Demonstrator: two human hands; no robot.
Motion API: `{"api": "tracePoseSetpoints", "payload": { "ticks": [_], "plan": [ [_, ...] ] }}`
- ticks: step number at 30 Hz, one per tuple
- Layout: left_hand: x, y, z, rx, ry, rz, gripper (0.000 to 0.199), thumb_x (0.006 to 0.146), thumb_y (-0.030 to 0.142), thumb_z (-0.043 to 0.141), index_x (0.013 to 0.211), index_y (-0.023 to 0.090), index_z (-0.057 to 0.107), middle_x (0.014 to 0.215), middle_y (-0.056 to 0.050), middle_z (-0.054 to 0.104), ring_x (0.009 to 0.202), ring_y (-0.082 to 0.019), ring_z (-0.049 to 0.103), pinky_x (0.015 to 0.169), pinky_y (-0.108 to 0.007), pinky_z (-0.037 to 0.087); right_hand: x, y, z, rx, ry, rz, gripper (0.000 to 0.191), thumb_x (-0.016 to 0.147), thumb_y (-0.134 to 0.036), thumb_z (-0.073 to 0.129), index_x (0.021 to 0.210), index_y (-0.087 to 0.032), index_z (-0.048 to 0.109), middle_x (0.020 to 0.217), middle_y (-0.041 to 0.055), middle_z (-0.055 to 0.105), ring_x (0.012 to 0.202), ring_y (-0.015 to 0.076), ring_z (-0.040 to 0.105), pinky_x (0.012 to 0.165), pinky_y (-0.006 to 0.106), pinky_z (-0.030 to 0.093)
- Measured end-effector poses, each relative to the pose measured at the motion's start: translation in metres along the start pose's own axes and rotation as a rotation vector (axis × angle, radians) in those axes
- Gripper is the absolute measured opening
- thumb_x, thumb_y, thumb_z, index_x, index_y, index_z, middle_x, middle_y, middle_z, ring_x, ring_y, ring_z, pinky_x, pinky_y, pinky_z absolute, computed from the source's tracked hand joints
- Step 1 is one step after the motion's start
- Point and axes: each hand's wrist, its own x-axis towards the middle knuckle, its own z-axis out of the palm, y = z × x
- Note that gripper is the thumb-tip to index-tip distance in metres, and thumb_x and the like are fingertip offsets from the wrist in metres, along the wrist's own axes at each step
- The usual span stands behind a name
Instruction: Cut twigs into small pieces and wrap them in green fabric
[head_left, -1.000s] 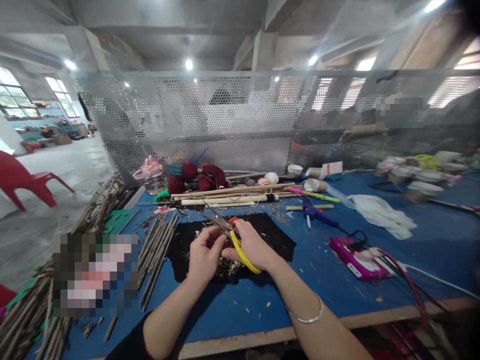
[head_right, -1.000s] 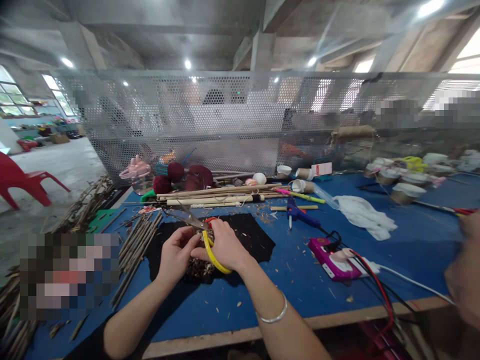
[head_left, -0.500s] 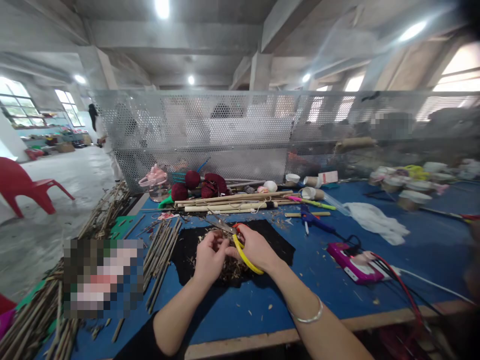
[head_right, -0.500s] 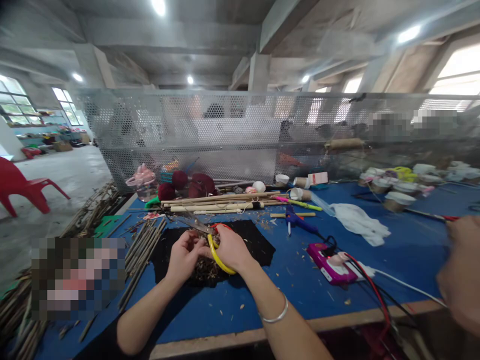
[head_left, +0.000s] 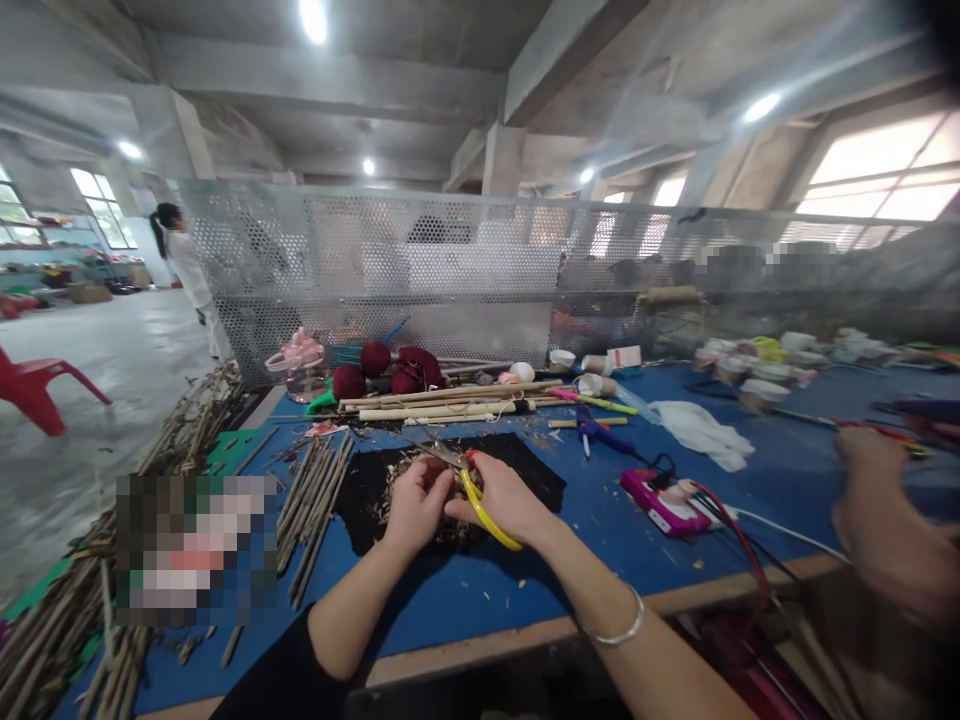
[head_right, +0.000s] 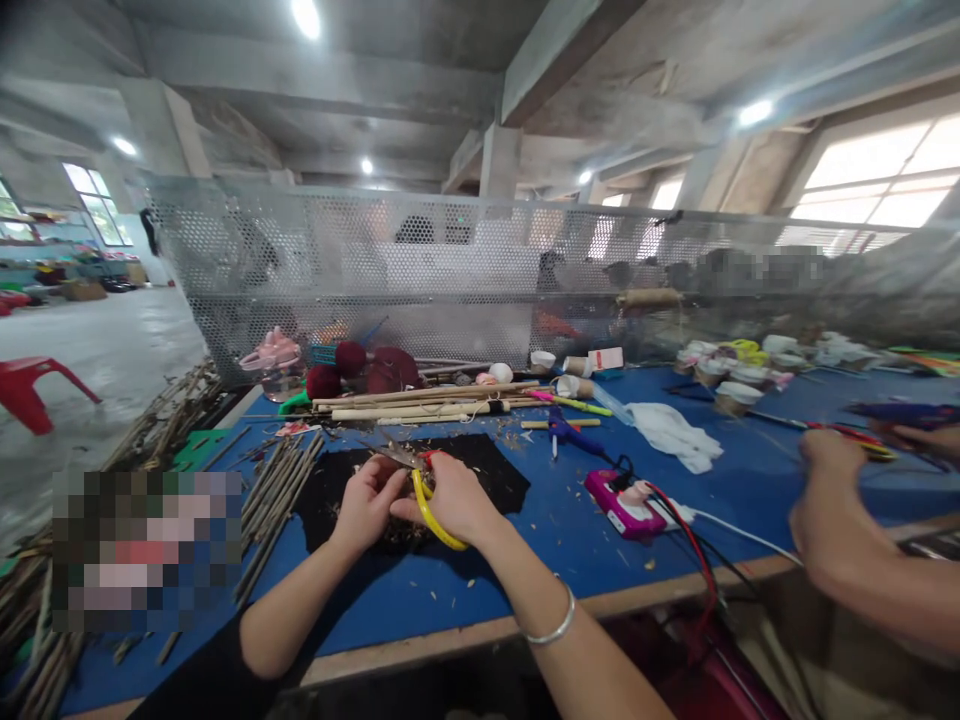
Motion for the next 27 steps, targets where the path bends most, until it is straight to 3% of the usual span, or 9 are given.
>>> {"api": "tracePoseSetpoints", "payload": {
  "ticks": [10, 18, 27],
  "plan": [
    [-0.001, -0.009, 0.000, -0.025, -0.030, -0.006, 0.018, 0.081, 0.032, 0.052, 0.090, 0.016, 0.055, 0.084, -0.005, 0.063, 0.073, -0.015, 0.059, 0.069, -0.026, 0.046, 0.001, 0.002, 0.012, -0.069, -0.001, 0.056, 0.050, 0.065, -0.056, 0.066, 0.091, -0.017, 0.049, 0.081, 0.0060, 0.060, 0.065, 0.0153, 0.053, 0.056, 0.023, 0.031],
    [-0.001, -0.008, 0.000, 0.027, -0.010, -0.005, 0.019, 0.082, 0.035, 0.051, 0.078, 0.017, 0.051, 0.069, 0.000, 0.058, 0.061, -0.011, 0.054, 0.059, -0.022, 0.042, 0.005, 0.011, 0.015, -0.086, 0.010, 0.039, 0.049, 0.061, -0.060, 0.066, 0.080, -0.019, 0.049, 0.068, 0.0017, 0.057, 0.056, 0.0126, 0.047, 0.052, 0.022, 0.028],
    [-0.004, -0.007, 0.002, -0.014, -0.040, -0.106, 0.023, 0.081, 0.041, 0.050, 0.078, 0.018, 0.048, 0.055, 0.005, 0.047, 0.044, -0.007, 0.040, 0.041, -0.017, 0.034, 0.004, 0.023, 0.016, -0.056, 0.010, 0.012, 0.042, 0.071, -0.059, 0.056, 0.068, -0.018, 0.049, 0.057, -0.0015, 0.050, 0.048, 0.0091, 0.037, 0.047, 0.021, 0.026]
  ]
}}
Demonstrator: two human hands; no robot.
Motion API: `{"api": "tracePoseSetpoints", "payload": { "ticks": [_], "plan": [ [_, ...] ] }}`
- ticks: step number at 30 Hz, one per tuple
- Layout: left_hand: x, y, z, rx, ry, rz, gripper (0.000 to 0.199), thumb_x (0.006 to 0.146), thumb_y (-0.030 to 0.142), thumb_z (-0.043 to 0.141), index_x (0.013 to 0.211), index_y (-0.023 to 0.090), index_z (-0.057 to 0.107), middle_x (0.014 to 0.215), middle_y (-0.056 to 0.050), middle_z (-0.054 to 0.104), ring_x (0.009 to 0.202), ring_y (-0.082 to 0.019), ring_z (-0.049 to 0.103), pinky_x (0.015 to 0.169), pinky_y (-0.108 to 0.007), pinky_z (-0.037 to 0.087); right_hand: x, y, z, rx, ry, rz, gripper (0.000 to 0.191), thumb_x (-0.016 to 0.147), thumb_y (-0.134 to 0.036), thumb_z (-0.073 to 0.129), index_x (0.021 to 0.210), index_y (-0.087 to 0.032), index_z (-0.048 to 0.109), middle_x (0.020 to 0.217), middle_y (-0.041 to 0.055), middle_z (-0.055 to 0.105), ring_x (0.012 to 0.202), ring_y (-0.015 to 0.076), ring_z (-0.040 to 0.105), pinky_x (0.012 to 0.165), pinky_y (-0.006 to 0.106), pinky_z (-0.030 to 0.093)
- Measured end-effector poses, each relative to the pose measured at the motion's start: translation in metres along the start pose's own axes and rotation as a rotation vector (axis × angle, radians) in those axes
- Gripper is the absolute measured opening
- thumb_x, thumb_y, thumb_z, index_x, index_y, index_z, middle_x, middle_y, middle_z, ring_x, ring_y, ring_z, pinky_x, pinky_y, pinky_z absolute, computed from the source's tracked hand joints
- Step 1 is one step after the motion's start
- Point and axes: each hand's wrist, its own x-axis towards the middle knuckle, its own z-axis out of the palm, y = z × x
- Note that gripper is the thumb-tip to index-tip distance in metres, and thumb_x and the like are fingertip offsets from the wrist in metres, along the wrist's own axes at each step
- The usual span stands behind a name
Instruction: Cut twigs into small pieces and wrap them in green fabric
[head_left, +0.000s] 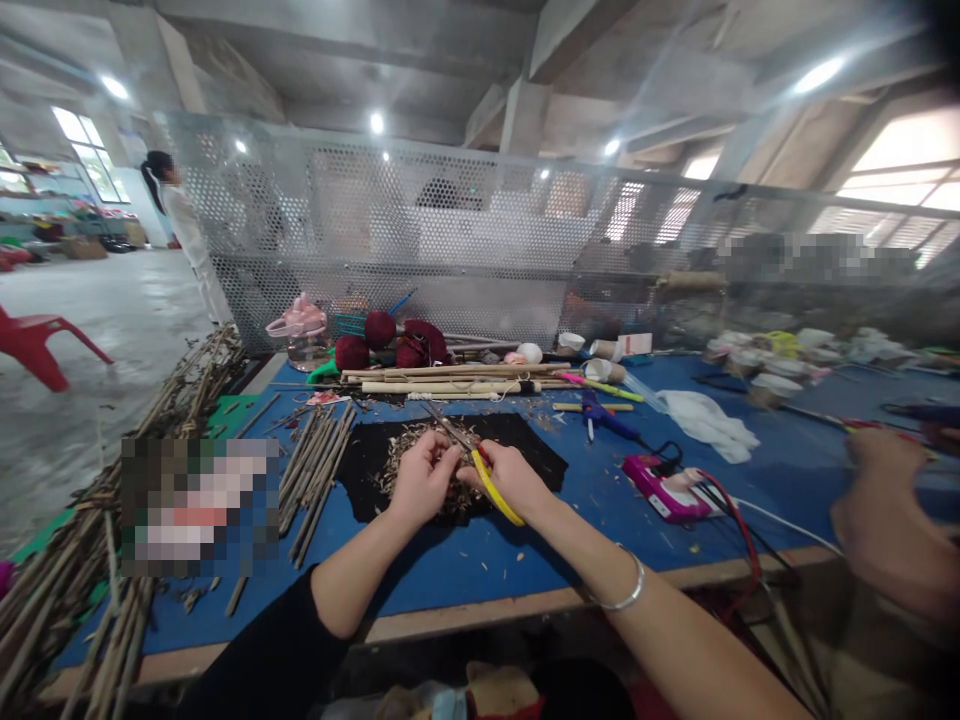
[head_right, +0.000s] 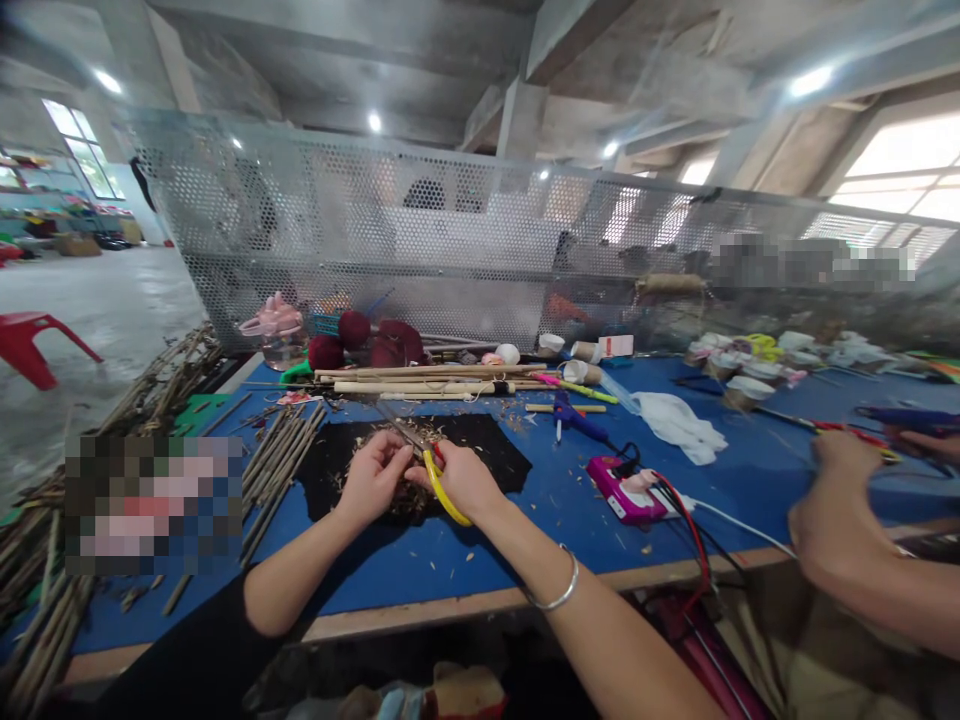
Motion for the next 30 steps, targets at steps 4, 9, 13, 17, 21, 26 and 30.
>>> {"api": "tracePoseSetpoints", "payload": {
  "ticks": [4, 9, 13, 17, 21, 26, 30],
  "plan": [
    [-0.001, 0.002, 0.002, -0.074, -0.016, -0.051, 0.024, 0.079, 0.043, 0.051, 0.078, 0.019, 0.048, 0.056, 0.005, 0.047, 0.043, -0.007, 0.042, 0.040, -0.018, 0.038, -0.001, 0.000, -0.001, 0.062, -0.038, 0.001, 0.041, 0.077, -0.056, 0.051, 0.069, -0.017, 0.052, 0.059, -0.0006, 0.053, 0.050, 0.0092, 0.040, 0.048, 0.021, 0.028],
    [0.000, 0.004, 0.002, -0.144, -0.050, -0.089, 0.024, 0.080, 0.042, 0.050, 0.082, 0.018, 0.049, 0.065, 0.002, 0.057, 0.045, -0.009, 0.047, 0.041, -0.020, 0.042, -0.004, -0.007, -0.010, -0.053, -0.043, 0.040, 0.040, 0.073, -0.056, 0.057, 0.083, -0.017, 0.054, 0.070, 0.0023, 0.059, 0.058, 0.0127, 0.050, 0.052, 0.022, 0.029],
    [0.001, 0.007, 0.001, -0.087, -0.024, -0.052, 0.023, 0.081, 0.037, 0.049, 0.088, 0.016, 0.053, 0.069, -0.001, 0.062, 0.052, -0.011, 0.054, 0.049, -0.023, 0.045, -0.006, -0.018, -0.016, 0.008, -0.088, 0.059, 0.048, 0.068, -0.053, 0.065, 0.099, -0.018, 0.051, 0.087, 0.0061, 0.063, 0.072, 0.0167, 0.058, 0.059, 0.023, 0.034],
    [0.001, 0.007, -0.001, -0.041, -0.010, 0.002, 0.023, 0.081, 0.035, 0.049, 0.088, 0.015, 0.056, 0.070, -0.003, 0.064, 0.060, -0.014, 0.059, 0.058, -0.025, 0.047, -0.006, -0.023, -0.017, 0.074, -0.089, 0.035, 0.048, 0.068, -0.052, 0.066, 0.098, -0.018, 0.050, 0.092, 0.0070, 0.063, 0.081, 0.0183, 0.059, 0.064, 0.024, 0.036],
    [0.000, 0.006, -0.002, 0.004, -0.021, 0.024, 0.021, 0.082, 0.035, 0.048, 0.083, 0.016, 0.058, 0.070, -0.003, 0.063, 0.063, -0.014, 0.058, 0.058, -0.023, 0.045, -0.006, -0.021, -0.016, -0.050, -0.081, 0.065, 0.050, 0.068, -0.056, 0.063, 0.096, -0.017, 0.050, 0.086, 0.0073, 0.063, 0.076, 0.0197, 0.059, 0.060, 0.025, 0.033],
    [0.000, 0.007, -0.003, 0.057, -0.001, 0.045, 0.021, 0.082, 0.035, 0.048, 0.076, 0.017, 0.056, 0.065, 0.000, 0.060, 0.057, -0.012, 0.054, 0.053, -0.021, 0.042, -0.005, -0.015, -0.013, -0.151, -0.066, 0.063, 0.045, 0.071, -0.061, 0.058, 0.083, -0.018, 0.052, 0.072, 0.0052, 0.061, 0.063, 0.0170, 0.055, 0.052, 0.024, 0.027],
    [-0.001, 0.008, -0.002, 0.045, -0.017, 0.033, 0.022, 0.082, 0.037, 0.048, 0.075, 0.017, 0.056, 0.061, 0.000, 0.058, 0.053, -0.010, 0.052, 0.047, -0.019, 0.039, -0.004, -0.009, -0.010, -0.074, -0.051, 0.056, 0.043, 0.071, -0.060, 0.058, 0.076, -0.017, 0.054, 0.065, 0.0018, 0.057, 0.054, 0.0123, 0.047, 0.050, 0.023, 0.027]
  ]
}}
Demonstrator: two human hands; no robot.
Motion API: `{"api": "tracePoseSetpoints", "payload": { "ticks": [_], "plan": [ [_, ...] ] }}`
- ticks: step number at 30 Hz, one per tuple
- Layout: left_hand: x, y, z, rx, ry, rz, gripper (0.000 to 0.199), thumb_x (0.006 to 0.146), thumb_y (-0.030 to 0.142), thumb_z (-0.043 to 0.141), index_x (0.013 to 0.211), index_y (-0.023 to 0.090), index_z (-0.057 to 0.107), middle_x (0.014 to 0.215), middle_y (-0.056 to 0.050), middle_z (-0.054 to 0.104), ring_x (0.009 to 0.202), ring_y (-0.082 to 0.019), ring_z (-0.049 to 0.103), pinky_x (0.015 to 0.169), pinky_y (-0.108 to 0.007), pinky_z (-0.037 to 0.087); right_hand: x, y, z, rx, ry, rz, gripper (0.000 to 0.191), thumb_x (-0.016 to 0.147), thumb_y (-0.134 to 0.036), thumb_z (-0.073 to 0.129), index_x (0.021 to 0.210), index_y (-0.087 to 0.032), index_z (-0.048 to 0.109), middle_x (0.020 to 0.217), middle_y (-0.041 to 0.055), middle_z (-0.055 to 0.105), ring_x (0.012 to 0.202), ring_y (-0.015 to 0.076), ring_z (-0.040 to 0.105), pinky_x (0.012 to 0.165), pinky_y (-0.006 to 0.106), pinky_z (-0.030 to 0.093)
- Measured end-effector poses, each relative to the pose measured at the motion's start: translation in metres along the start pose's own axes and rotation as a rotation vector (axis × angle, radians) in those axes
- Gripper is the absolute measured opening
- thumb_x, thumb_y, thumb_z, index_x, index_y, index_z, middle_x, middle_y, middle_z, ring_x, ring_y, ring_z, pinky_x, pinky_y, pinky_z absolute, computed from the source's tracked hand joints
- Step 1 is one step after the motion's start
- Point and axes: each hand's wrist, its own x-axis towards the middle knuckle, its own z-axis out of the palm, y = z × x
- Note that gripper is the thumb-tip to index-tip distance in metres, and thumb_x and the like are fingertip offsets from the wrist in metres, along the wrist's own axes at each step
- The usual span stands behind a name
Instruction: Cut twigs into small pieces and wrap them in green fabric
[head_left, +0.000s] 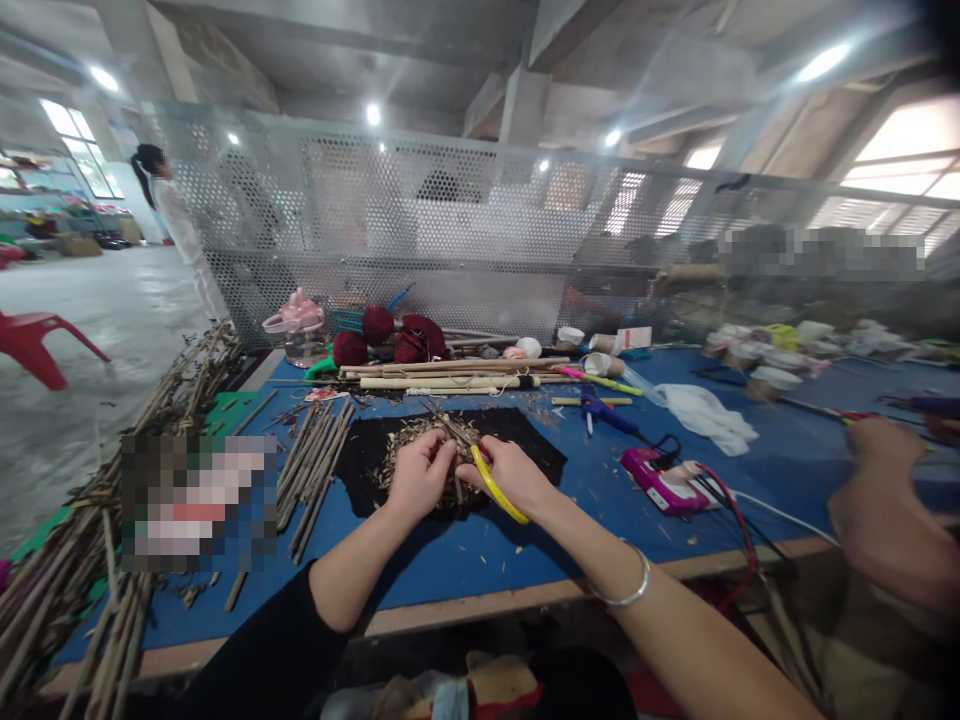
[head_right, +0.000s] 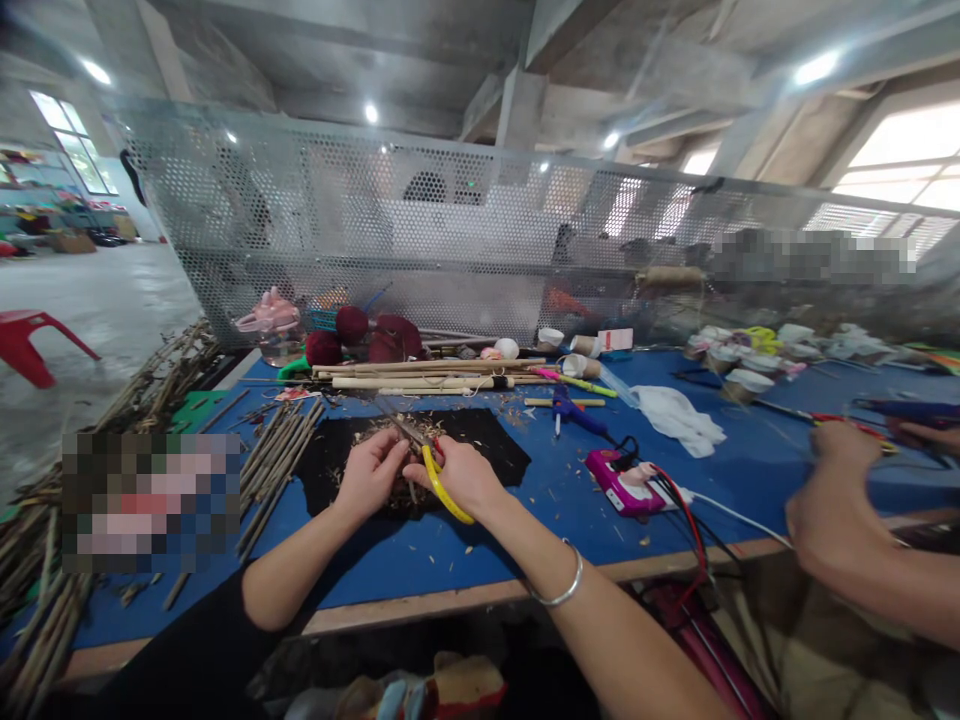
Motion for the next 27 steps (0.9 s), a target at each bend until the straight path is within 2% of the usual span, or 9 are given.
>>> {"api": "tracePoseSetpoints", "payload": {
  "ticks": [6, 9, 14, 17, 19, 23, 27],
  "plan": [
    [-0.001, 0.002, 0.003, -0.125, -0.040, -0.123, 0.024, 0.081, 0.042, 0.047, 0.080, 0.018, 0.054, 0.059, 0.000, 0.058, 0.048, -0.012, 0.053, 0.039, -0.019, 0.039, 0.000, 0.005, 0.006, 0.248, -0.084, -0.069, 0.044, 0.080, -0.056, 0.047, 0.075, -0.014, 0.058, 0.063, -0.0001, 0.054, 0.056, 0.0107, 0.044, 0.051, 0.021, 0.031],
    [-0.001, 0.001, 0.003, -0.143, -0.047, -0.132, 0.024, 0.082, 0.042, 0.045, 0.081, 0.019, 0.053, 0.062, 0.000, 0.058, 0.048, -0.011, 0.051, 0.037, -0.018, 0.040, 0.000, 0.006, 0.008, 0.307, -0.114, -0.090, 0.043, 0.082, -0.055, 0.044, 0.075, -0.014, 0.058, 0.063, -0.0008, 0.052, 0.056, 0.0104, 0.044, 0.051, 0.020, 0.031],
    [0.000, -0.003, 0.003, -0.158, -0.050, -0.156, 0.026, 0.081, 0.045, 0.046, 0.080, 0.020, 0.051, 0.068, 0.001, 0.058, 0.048, -0.009, 0.048, 0.037, -0.018, 0.040, -0.001, 0.005, 0.005, 0.182, -0.050, -0.031, 0.035, 0.076, -0.051, 0.056, 0.086, -0.017, 0.055, 0.073, 0.0018, 0.058, 0.063, 0.0136, 0.051, 0.057, 0.022, 0.034],
    [0.001, -0.005, 0.004, -0.192, -0.053, -0.188, 0.027, 0.080, 0.045, 0.047, 0.085, 0.019, 0.052, 0.069, 0.000, 0.059, 0.047, -0.009, 0.049, 0.040, -0.020, 0.042, -0.003, 0.001, 0.002, 0.139, -0.036, 0.001, 0.042, 0.070, -0.049, 0.064, 0.096, -0.018, 0.053, 0.085, 0.0054, 0.061, 0.071, 0.0160, 0.055, 0.062, 0.024, 0.036],
    [0.002, -0.005, 0.004, -0.186, -0.036, -0.155, 0.026, 0.080, 0.042, 0.049, 0.085, 0.018, 0.054, 0.068, 0.000, 0.059, 0.050, -0.010, 0.052, 0.044, -0.021, 0.044, -0.004, -0.001, 0.001, 0.134, -0.011, -0.022, 0.044, 0.068, -0.049, 0.066, 0.096, -0.018, 0.052, 0.090, 0.0064, 0.061, 0.076, 0.0167, 0.056, 0.064, 0.024, 0.037],
    [0.002, -0.003, 0.005, -0.184, -0.038, -0.156, 0.025, 0.080, 0.041, 0.049, 0.083, 0.017, 0.054, 0.065, 0.000, 0.058, 0.045, -0.009, 0.050, 0.042, -0.021, 0.043, -0.003, -0.004, 0.003, 0.099, 0.043, -0.055, 0.045, 0.067, -0.050, 0.067, 0.094, -0.017, 0.051, 0.089, 0.0066, 0.061, 0.078, 0.0170, 0.056, 0.065, 0.025, 0.037],
    [0.001, -0.002, 0.006, -0.199, -0.053, -0.202, 0.028, 0.080, 0.045, 0.048, 0.087, 0.018, 0.054, 0.065, 0.002, 0.055, 0.041, -0.008, 0.046, 0.037, -0.021, 0.041, -0.002, -0.005, 0.009, 0.074, 0.031, -0.003, 0.046, 0.070, -0.053, 0.062, 0.095, -0.017, 0.049, 0.083, 0.0060, 0.061, 0.069, 0.0160, 0.056, 0.059, 0.024, 0.034]
  ]
}}
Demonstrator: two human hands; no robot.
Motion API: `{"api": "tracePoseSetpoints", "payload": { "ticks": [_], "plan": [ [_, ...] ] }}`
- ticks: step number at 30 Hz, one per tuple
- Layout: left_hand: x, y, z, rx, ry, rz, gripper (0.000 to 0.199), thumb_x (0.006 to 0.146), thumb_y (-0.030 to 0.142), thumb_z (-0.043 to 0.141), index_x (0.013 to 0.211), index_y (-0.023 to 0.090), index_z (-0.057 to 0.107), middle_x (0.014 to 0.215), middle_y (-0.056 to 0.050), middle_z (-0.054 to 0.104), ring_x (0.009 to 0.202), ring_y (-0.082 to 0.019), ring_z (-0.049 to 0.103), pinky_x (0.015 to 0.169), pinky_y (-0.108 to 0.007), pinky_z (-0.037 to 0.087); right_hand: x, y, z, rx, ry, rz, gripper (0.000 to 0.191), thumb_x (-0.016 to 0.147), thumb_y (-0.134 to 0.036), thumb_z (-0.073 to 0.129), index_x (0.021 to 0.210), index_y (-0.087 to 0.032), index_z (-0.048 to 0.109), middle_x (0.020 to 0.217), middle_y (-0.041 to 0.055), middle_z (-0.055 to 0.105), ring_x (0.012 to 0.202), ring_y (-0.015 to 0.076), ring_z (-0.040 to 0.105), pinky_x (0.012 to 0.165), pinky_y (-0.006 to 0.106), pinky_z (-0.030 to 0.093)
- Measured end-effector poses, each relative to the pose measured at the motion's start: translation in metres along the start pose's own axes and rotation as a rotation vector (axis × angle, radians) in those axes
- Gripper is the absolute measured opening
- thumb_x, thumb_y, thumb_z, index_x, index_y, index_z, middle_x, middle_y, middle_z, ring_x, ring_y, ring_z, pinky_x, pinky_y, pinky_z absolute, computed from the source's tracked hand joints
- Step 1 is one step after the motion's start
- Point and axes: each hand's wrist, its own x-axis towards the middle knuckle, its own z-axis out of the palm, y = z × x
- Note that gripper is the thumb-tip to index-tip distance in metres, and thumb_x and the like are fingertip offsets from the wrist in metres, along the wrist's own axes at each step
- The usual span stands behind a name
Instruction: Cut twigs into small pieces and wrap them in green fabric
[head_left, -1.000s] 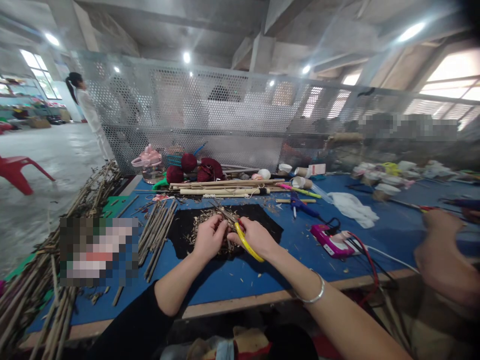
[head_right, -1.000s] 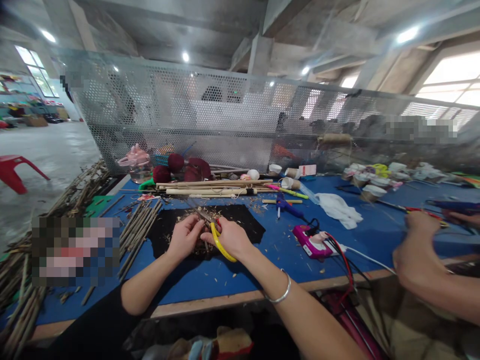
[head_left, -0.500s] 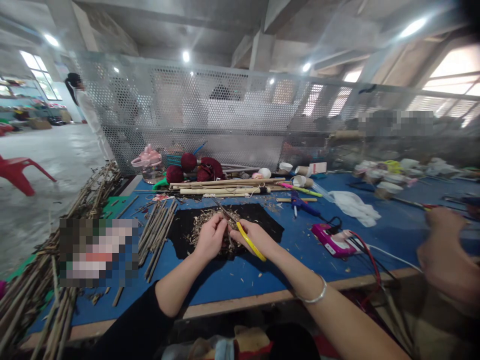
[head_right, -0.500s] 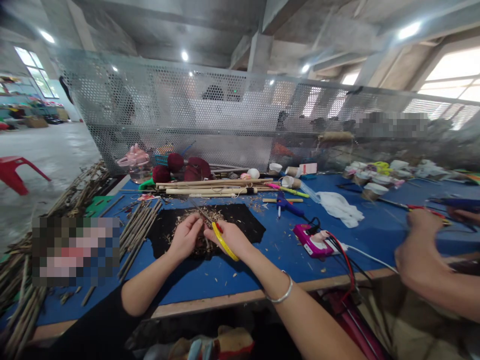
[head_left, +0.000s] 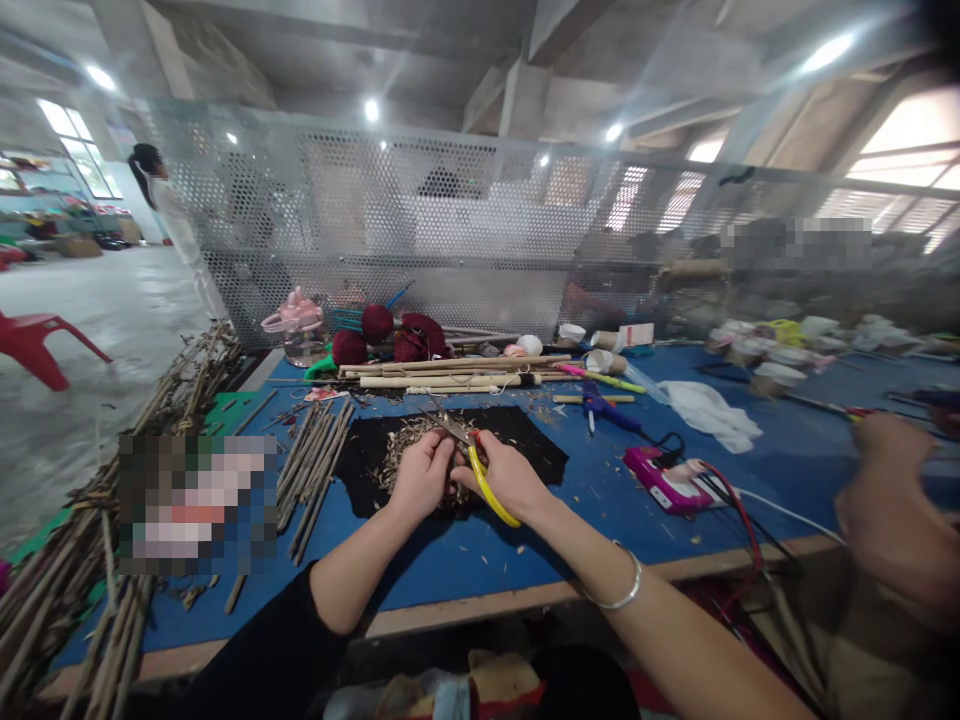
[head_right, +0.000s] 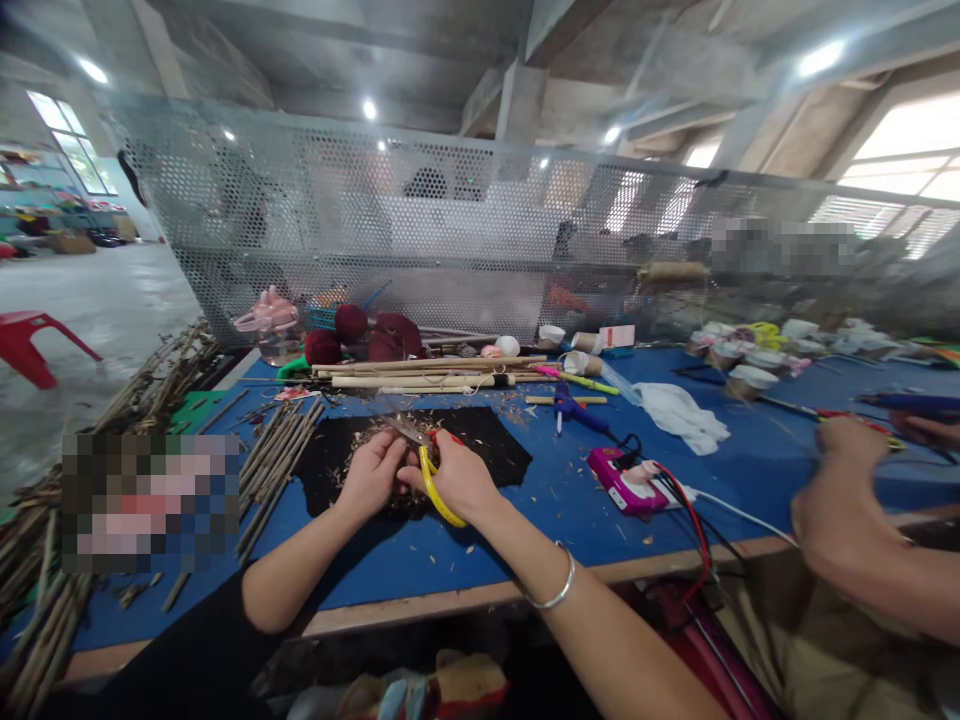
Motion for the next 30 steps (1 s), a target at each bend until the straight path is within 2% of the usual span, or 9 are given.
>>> {"api": "tracePoseSetpoints", "payload": {
  "ticks": [9, 16, 20, 24, 27, 30],
  "plan": [
    [0.000, -0.004, -0.002, 0.253, 0.092, 0.167, 0.026, 0.083, 0.038, 0.047, 0.075, 0.017, 0.058, 0.066, -0.001, 0.061, 0.060, -0.012, 0.055, 0.058, -0.022, 0.042, 0.003, 0.002, 0.007, -0.032, 0.006, 0.055, 0.043, 0.070, -0.059, 0.059, 0.081, -0.019, 0.050, 0.071, 0.0038, 0.059, 0.058, 0.0136, 0.050, 0.053, 0.022, 0.030],
    [0.000, -0.006, -0.002, 0.309, 0.066, 0.113, 0.030, 0.085, 0.040, 0.042, 0.083, 0.016, 0.061, 0.059, 0.002, 0.054, 0.047, -0.009, 0.045, 0.046, -0.019, 0.036, 0.005, 0.014, 0.013, 0.036, 0.016, 0.012, 0.038, 0.074, -0.057, 0.053, 0.074, -0.019, 0.051, 0.063, 0.0012, 0.056, 0.054, 0.0125, 0.046, 0.052, 0.022, 0.031],
    [-0.001, -0.005, 0.000, 0.255, 0.049, 0.062, 0.031, 0.084, 0.043, 0.042, 0.085, 0.017, 0.060, 0.059, 0.002, 0.053, 0.046, -0.010, 0.047, 0.041, -0.019, 0.038, 0.006, 0.016, 0.011, 0.082, -0.008, 0.005, 0.038, 0.076, -0.056, 0.051, 0.074, -0.018, 0.053, 0.065, 0.0020, 0.058, 0.056, 0.0132, 0.049, 0.052, 0.022, 0.031],
    [0.000, -0.006, -0.001, 0.215, 0.041, 0.064, 0.031, 0.085, 0.043, 0.040, 0.080, 0.018, 0.056, 0.055, 0.003, 0.052, 0.044, -0.010, 0.047, 0.042, -0.019, 0.038, 0.006, 0.014, 0.005, 0.072, -0.046, -0.002, 0.039, 0.079, -0.056, 0.047, 0.073, -0.018, 0.054, 0.066, 0.0022, 0.059, 0.058, 0.0134, 0.051, 0.052, 0.022, 0.031],
    [0.000, -0.006, -0.002, 0.198, 0.047, 0.080, 0.030, 0.087, 0.042, 0.038, 0.077, 0.018, 0.053, 0.059, 0.002, 0.058, 0.045, -0.009, 0.048, 0.046, -0.020, 0.040, 0.004, 0.010, -0.001, -0.071, -0.025, 0.028, 0.039, 0.073, -0.058, 0.055, 0.079, -0.019, 0.055, 0.069, 0.0027, 0.060, 0.060, 0.0147, 0.053, 0.053, 0.022, 0.030],
    [0.000, -0.005, -0.003, 0.196, 0.026, 0.083, 0.030, 0.087, 0.042, 0.037, 0.080, 0.018, 0.054, 0.063, 0.001, 0.062, 0.046, -0.010, 0.050, 0.050, -0.021, 0.041, 0.002, 0.007, -0.005, -0.109, -0.018, 0.016, 0.046, 0.068, -0.056, 0.062, 0.094, -0.019, 0.053, 0.081, 0.0050, 0.062, 0.069, 0.0172, 0.057, 0.057, 0.023, 0.031]
  ]
}}
